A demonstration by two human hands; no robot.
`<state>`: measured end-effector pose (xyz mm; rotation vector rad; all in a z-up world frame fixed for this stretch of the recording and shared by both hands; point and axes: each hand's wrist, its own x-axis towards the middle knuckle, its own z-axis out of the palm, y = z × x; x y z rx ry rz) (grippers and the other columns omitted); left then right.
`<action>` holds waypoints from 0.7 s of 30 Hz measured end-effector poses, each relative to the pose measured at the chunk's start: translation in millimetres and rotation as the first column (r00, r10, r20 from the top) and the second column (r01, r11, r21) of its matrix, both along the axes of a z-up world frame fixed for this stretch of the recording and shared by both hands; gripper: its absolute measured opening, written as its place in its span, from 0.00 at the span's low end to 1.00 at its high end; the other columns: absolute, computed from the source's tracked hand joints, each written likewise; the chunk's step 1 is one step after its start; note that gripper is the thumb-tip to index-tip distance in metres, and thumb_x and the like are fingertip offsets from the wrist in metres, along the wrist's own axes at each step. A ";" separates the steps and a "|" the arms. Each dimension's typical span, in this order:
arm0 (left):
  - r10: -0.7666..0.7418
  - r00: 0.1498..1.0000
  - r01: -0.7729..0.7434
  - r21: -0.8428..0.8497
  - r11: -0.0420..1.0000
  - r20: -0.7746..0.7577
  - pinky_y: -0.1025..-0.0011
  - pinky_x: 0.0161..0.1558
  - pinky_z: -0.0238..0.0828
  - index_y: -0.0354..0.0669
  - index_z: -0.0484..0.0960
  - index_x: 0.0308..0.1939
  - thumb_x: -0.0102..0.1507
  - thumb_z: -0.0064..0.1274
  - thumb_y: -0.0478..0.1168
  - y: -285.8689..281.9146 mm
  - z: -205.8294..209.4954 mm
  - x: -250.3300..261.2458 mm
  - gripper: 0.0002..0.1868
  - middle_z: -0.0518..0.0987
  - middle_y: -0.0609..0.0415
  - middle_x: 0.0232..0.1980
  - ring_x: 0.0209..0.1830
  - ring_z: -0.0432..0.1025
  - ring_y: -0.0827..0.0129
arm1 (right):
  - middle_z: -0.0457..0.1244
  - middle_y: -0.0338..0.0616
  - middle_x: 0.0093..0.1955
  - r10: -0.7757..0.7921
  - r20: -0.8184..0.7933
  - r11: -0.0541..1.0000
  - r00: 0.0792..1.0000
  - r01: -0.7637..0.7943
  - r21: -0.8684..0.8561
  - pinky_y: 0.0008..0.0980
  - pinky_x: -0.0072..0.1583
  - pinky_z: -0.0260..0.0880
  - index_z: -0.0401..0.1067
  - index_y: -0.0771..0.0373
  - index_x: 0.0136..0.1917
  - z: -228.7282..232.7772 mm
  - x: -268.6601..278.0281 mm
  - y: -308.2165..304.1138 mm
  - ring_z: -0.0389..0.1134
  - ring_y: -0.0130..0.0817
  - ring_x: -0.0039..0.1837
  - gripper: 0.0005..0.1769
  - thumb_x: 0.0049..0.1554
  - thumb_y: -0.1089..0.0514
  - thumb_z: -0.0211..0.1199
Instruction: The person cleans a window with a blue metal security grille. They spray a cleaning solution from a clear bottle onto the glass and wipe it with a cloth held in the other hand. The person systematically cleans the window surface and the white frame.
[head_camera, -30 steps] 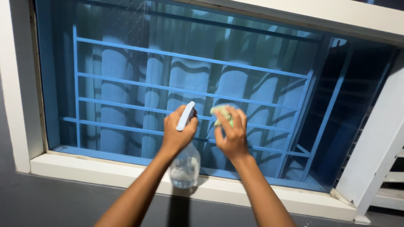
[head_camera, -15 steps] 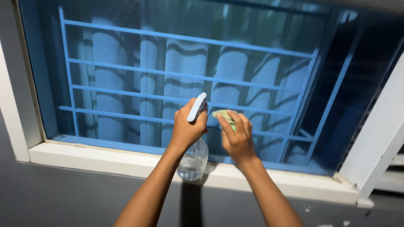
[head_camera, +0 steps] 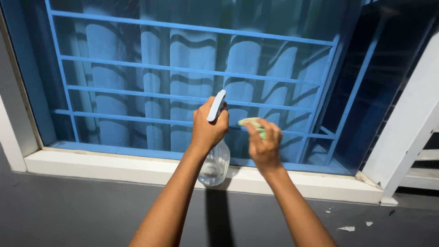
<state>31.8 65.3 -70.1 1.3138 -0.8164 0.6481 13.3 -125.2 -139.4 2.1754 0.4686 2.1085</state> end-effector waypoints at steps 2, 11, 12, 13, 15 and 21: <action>0.009 1.000 -0.009 0.013 1.000 -0.005 0.69 0.25 0.77 0.34 0.78 0.39 0.61 0.49 0.35 -3.1 0.2 -3.3 0.07 0.79 0.50 0.23 0.18 0.78 0.67 | 0.60 0.54 0.64 -0.062 0.077 0.994 0.995 0.054 0.099 0.48 0.68 0.60 0.75 0.56 0.63 7.5 0.2 -11.5 0.60 0.52 0.67 0.22 0.57 0.71 0.64; -0.004 1.000 0.004 0.009 1.000 -0.014 0.69 0.25 0.77 0.34 0.78 0.38 0.60 0.48 0.36 -19.5 1.3 -10.6 0.07 0.79 0.50 0.23 0.19 0.78 0.66 | 0.59 0.55 0.63 0.026 -0.089 1.000 0.996 -0.026 -0.006 0.50 0.63 0.59 0.76 0.58 0.64 5.7 -2.7 -13.5 0.59 0.55 0.62 0.28 0.49 0.69 0.67; -0.011 1.000 0.011 0.011 1.000 -0.015 0.68 0.25 0.77 0.34 0.78 0.38 0.60 0.48 0.36 -18.9 1.9 -10.4 0.07 0.79 0.50 0.24 0.19 0.78 0.66 | 0.59 0.55 0.63 0.014 -0.076 1.000 0.997 -0.013 0.021 0.50 0.64 0.60 0.75 0.58 0.64 3.3 -5.9 -17.2 0.59 0.55 0.63 0.27 0.50 0.69 0.67; -0.003 1.000 0.003 0.022 1.000 -0.023 0.69 0.25 0.77 0.35 0.77 0.38 0.60 0.48 0.36 -18.2 1.4 -10.7 0.07 0.79 0.50 0.24 0.19 0.78 0.66 | 0.59 0.55 0.63 0.002 -0.064 0.999 0.998 0.001 0.048 0.50 0.65 0.60 0.74 0.57 0.63 2.8 -9.4 -22.4 0.59 0.55 0.64 0.26 0.51 0.69 0.67; 0.011 0.999 -0.010 0.042 0.999 -0.034 0.69 0.25 0.77 0.36 0.77 0.38 0.60 0.48 0.36 -19.1 1.7 -9.0 0.07 0.78 0.51 0.23 0.18 0.78 0.67 | 0.58 0.55 0.64 0.009 -0.035 0.995 0.999 -0.005 0.099 0.50 0.66 0.60 0.73 0.57 0.63 5.6 -8.7 -26.5 0.59 0.55 0.65 0.24 0.53 0.69 0.67; 0.132 0.983 -0.138 0.039 0.990 0.127 0.68 0.28 0.74 0.36 0.78 0.37 0.60 0.50 0.35 -18.8 -1.8 -2.5 0.05 0.78 0.49 0.23 0.20 0.77 0.65 | 0.56 0.55 0.63 0.028 0.039 0.985 0.999 -0.034 0.166 0.50 0.66 0.59 0.71 0.59 0.65 24.3 -1.3 -30.6 0.59 0.53 0.65 0.22 0.58 0.68 0.66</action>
